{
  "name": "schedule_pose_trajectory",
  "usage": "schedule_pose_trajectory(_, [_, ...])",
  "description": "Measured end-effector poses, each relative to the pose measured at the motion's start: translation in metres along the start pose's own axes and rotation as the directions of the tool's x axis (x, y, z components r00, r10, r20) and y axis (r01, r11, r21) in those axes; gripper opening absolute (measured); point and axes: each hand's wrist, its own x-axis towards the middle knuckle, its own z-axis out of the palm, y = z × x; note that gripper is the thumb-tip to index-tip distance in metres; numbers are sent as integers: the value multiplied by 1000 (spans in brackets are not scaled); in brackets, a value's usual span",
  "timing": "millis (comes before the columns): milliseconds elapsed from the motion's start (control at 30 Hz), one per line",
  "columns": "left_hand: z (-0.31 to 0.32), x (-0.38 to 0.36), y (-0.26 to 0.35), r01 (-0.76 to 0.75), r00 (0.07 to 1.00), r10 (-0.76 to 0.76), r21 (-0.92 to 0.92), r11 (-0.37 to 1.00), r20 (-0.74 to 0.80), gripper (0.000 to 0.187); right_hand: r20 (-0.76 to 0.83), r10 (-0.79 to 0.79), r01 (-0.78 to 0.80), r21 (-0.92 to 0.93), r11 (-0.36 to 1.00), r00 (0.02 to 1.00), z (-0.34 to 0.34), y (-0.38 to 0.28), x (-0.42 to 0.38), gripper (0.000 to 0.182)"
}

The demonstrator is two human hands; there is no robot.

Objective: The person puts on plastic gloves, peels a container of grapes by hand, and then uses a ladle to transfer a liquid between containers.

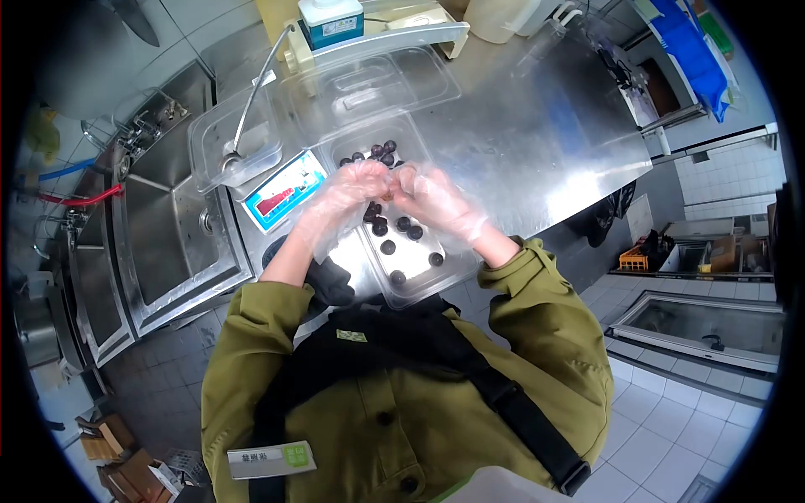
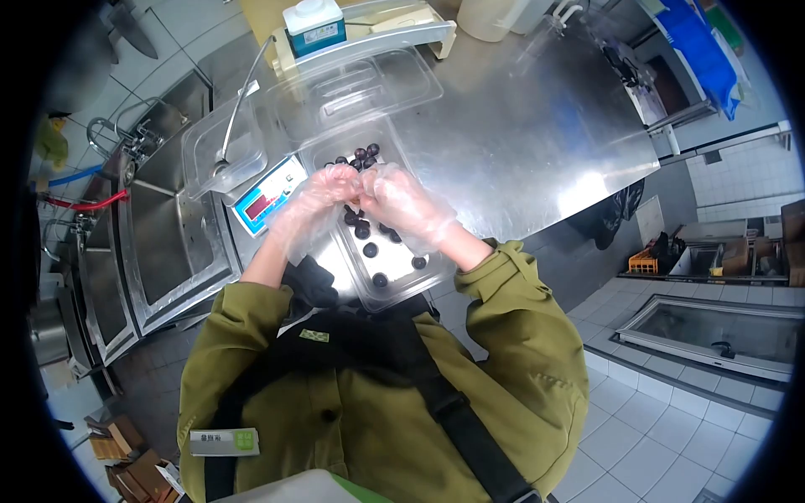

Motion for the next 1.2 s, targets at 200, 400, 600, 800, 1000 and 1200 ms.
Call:
schedule_pose_trajectory(200, [-14, 1, -2, -80, 996, 80, 0, 997, 51, 23, -145, 385, -381, 56, 923, 912, 11, 20, -11, 5])
schedule_pose_trajectory(400, [-4, -9, 1, -79, 996, 77, -46, 996, -37, 38, -2, 394, -393, 66, 917, 919, 18, 19, -24, 9])
schedule_pose_trajectory(600, [5, -4, -10, -39, 988, 49, 76, 996, -144, 36, -65, 64, -68, -54, 996, 996, 22, 7, -10, 15])
schedule_pose_trajectory(800, [6, -38, 33, -193, 951, 243, 248, 950, -193, 23, 28, 259, -236, -330, 914, 966, 29, 40, -16, 8])
schedule_pose_trajectory(1000, [-66, -81, 129, 52, 550, 621, 765, 642, -558, 25, 391, 397, -227, -414, 881, 830, 68, 28, -38, 14])
schedule_pose_trajectory(1200, [-39, -85, 110, 74, 479, 745, 867, 492, -464, 29, 191, 387, -371, -113, 922, 902, 46, 24, -26, 17])
